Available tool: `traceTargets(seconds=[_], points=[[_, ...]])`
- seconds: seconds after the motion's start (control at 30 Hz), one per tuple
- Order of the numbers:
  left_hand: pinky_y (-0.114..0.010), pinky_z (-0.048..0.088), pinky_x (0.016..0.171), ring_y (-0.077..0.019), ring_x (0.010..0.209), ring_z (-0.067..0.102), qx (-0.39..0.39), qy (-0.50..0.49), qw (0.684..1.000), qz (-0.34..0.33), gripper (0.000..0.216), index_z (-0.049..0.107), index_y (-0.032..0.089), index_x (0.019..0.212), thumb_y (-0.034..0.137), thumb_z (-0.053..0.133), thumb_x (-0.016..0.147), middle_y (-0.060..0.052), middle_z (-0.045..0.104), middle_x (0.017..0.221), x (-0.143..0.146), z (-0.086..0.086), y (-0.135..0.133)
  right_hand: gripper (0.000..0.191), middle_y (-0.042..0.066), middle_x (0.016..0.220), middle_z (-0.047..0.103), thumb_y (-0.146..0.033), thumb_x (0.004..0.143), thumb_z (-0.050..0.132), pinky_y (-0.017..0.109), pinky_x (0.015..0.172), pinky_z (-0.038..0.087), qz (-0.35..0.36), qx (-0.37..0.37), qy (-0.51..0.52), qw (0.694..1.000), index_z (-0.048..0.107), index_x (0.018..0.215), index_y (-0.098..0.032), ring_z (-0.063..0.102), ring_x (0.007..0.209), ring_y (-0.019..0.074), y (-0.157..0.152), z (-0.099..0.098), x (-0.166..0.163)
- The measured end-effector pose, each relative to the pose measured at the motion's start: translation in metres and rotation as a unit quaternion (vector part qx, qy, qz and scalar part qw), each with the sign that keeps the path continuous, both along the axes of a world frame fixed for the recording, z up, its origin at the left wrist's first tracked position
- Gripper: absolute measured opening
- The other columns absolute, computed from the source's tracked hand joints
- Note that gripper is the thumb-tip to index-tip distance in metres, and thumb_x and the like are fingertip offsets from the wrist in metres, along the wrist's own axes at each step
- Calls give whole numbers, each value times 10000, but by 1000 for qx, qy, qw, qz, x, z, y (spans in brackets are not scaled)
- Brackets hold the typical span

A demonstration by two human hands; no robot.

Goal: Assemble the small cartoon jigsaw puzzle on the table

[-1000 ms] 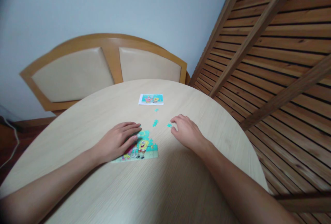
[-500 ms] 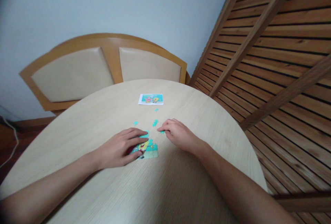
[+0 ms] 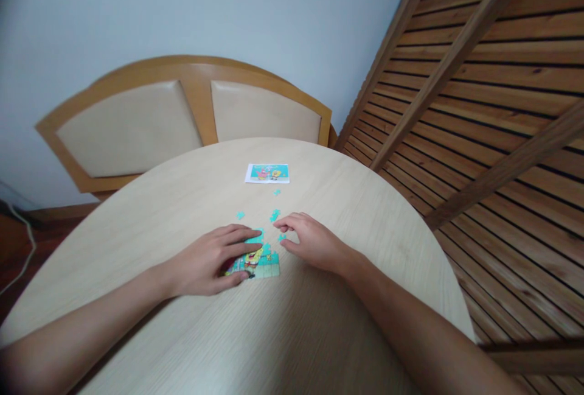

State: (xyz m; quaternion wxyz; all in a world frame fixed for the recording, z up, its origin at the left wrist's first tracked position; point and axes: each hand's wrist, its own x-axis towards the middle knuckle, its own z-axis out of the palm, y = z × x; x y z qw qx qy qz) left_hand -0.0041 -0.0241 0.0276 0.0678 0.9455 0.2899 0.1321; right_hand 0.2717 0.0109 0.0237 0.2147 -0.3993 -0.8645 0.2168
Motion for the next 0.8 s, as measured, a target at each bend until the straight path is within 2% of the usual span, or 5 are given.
traceTargets(seconds=[0.17,0.47,0.67,0.8], points=[[-502,467,1085,-320,1283,554,-5,-7,1000,0,488,597,228,1368,439,612,929,-109,579,1438,0,-1,1,144,97,1086,685,-207,879,694,421,1003,475,-7,11,-32,999,726,1018,-189,621,1077,253,-2,5,1],[-509,474,1078,-324,1278,559,-3,-12,1000,-3,483,593,235,1370,441,605,935,-114,579,1436,0,0,0,125,60,1039,703,-150,850,678,394,976,480,19,5,-8,1000,678,961,-207,630,1037,232,-4,6,-2],[-513,474,1077,-325,1285,552,-6,-13,1000,-4,492,583,235,1381,425,612,928,-111,572,1442,0,-1,1,99,32,951,763,-204,896,632,317,852,527,-2,-78,65,995,725,928,-205,696,896,187,-5,5,-9],[-520,472,1078,-328,1286,550,-5,-11,1000,-5,505,575,232,1388,422,618,922,-114,569,1444,0,0,1,107,26,921,775,-252,882,658,297,823,537,-18,-116,96,988,746,907,-197,708,867,179,-7,3,-13]])
